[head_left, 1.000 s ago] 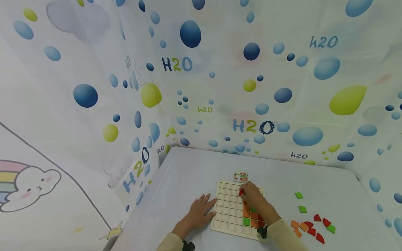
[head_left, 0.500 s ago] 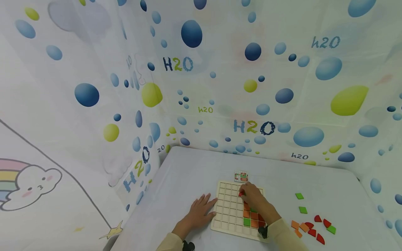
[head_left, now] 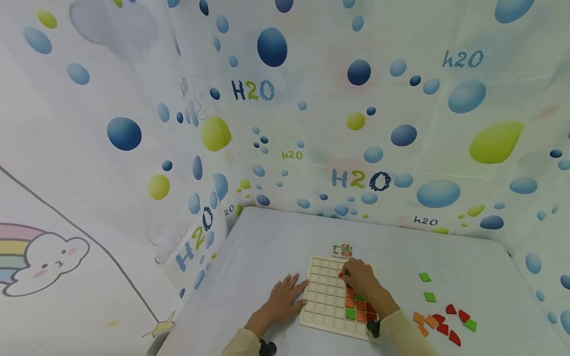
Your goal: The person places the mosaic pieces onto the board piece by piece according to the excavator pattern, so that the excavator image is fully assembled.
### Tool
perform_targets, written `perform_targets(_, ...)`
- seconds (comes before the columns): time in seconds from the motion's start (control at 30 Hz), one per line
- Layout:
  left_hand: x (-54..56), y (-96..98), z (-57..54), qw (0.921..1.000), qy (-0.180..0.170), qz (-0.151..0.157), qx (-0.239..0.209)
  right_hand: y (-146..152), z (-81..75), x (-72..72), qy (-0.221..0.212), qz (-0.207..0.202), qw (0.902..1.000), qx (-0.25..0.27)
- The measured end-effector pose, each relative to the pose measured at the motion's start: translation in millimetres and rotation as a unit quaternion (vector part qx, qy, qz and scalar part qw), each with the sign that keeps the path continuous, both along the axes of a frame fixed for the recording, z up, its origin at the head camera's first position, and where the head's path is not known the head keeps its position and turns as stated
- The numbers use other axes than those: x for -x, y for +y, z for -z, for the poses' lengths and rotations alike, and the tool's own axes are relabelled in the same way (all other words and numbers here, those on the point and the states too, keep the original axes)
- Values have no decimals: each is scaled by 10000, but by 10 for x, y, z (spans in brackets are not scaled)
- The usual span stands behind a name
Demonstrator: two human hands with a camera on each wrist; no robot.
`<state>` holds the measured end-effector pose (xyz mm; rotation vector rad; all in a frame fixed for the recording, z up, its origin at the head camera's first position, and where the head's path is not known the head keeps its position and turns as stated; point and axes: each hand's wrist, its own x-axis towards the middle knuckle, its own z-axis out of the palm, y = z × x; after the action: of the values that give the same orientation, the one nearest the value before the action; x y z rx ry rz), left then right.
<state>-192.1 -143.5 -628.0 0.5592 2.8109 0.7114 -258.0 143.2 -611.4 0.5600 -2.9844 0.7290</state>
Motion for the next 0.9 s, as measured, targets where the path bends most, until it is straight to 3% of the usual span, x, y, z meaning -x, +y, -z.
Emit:
perform_targets(0.63,2,5,-17,10000,34,16,-26,-17,20,19,109,-151,9997,-136)
perform_targets(0.9,12,-1,78,9997,142,-9,-181,-11,8,-7,370,-304,9984,-305)
